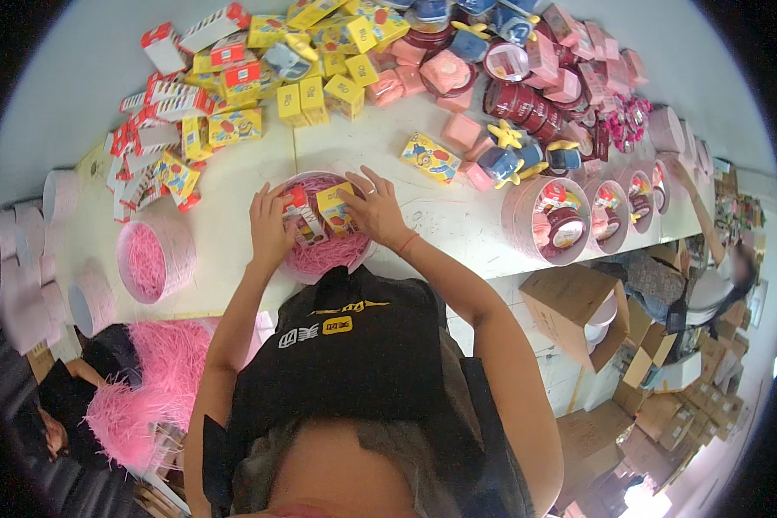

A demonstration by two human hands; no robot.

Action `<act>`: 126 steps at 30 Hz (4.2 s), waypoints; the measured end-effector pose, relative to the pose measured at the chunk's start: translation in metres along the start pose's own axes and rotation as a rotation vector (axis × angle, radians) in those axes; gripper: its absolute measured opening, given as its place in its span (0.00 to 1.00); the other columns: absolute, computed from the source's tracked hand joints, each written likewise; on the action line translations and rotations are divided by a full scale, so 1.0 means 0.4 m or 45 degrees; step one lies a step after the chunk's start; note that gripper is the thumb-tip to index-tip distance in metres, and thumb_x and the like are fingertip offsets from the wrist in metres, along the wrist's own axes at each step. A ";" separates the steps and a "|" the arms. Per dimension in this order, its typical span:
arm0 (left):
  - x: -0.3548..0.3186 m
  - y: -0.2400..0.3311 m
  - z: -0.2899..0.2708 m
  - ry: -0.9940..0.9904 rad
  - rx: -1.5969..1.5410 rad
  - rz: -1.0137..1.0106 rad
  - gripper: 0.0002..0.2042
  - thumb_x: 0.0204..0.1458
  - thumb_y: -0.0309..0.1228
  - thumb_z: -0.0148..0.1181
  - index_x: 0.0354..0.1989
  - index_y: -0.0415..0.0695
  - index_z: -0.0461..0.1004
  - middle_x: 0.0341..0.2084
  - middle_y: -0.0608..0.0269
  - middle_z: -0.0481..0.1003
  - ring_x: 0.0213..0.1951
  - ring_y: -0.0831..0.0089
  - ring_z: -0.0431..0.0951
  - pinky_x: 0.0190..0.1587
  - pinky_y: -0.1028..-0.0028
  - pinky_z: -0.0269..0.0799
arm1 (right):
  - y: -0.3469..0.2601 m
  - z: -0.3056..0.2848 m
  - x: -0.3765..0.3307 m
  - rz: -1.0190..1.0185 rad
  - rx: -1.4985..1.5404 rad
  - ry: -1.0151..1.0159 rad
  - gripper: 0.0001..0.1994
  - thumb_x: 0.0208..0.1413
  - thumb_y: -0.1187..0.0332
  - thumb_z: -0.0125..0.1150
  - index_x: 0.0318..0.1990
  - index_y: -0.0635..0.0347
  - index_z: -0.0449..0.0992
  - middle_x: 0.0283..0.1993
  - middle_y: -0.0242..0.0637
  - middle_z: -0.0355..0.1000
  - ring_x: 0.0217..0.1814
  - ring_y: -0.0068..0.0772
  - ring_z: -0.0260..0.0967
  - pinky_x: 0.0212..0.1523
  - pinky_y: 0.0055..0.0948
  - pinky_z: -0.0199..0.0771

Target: The person assembles gift baskets by placing pink shredded paper into round containers, then adding small boxed items, round tins, and yellow star-shaped decorations. The person repeatedly fills multiple baskets with the same set of items.

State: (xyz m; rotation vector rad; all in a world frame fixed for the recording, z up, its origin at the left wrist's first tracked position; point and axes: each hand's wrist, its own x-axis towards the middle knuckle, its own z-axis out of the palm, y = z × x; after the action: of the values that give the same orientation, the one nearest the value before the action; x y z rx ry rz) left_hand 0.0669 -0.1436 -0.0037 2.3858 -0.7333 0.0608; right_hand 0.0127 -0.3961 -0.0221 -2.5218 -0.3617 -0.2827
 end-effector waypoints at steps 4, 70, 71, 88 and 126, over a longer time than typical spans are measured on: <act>0.039 0.116 0.051 -0.178 0.069 0.054 0.41 0.34 0.33 0.74 0.63 0.43 0.63 0.61 0.53 0.65 0.66 0.50 0.58 0.69 0.49 0.47 | 0.037 -0.004 -0.008 -0.005 0.046 0.032 0.21 0.51 0.66 0.68 0.55 0.48 0.77 0.69 0.38 0.61 0.72 0.53 0.52 0.66 0.51 0.54; -0.094 0.063 0.046 -0.368 -0.004 -0.384 0.12 0.48 0.27 0.60 0.42 0.40 0.71 0.39 0.49 0.73 0.43 0.49 0.74 0.46 0.59 0.70 | 0.875 -0.705 -0.138 0.475 -0.902 0.137 0.54 0.24 0.53 0.80 0.65 0.60 0.60 0.53 0.45 0.65 0.55 0.50 0.64 0.56 0.44 0.65; -0.092 0.067 0.049 -0.349 -0.008 -0.381 0.12 0.49 0.27 0.60 0.42 0.40 0.71 0.39 0.49 0.73 0.43 0.49 0.74 0.46 0.59 0.70 | 0.846 -0.733 -0.143 0.503 -0.875 0.145 0.53 0.25 0.54 0.80 0.64 0.60 0.61 0.55 0.46 0.65 0.56 0.52 0.63 0.57 0.46 0.65; 0.110 0.393 -0.089 -0.315 -1.075 -0.178 0.45 0.42 0.35 0.77 0.68 0.43 0.55 0.61 0.54 0.64 0.62 0.66 0.66 0.63 0.67 0.64 | 0.069 -0.347 -0.076 0.827 2.358 -1.075 0.45 0.60 0.27 0.27 0.64 0.61 0.65 0.54 0.47 0.74 0.48 0.42 0.76 0.48 0.36 0.76; -0.083 0.014 0.059 -0.613 0.173 -0.272 0.36 0.37 0.32 0.73 0.58 0.51 0.63 0.52 0.51 0.66 0.54 0.47 0.69 0.55 0.57 0.70 | 0.019 -0.130 0.216 -0.186 0.437 -1.217 0.32 0.52 0.69 0.65 0.67 0.52 0.66 0.55 0.51 0.70 0.55 0.46 0.70 0.57 0.38 0.69</act>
State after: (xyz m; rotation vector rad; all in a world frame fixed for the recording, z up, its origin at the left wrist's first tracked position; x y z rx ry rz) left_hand 0.0328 -0.1448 -0.0267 2.6250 -0.6958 -0.5875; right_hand 0.0902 -0.4149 0.0404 -2.1243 -0.8656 0.8907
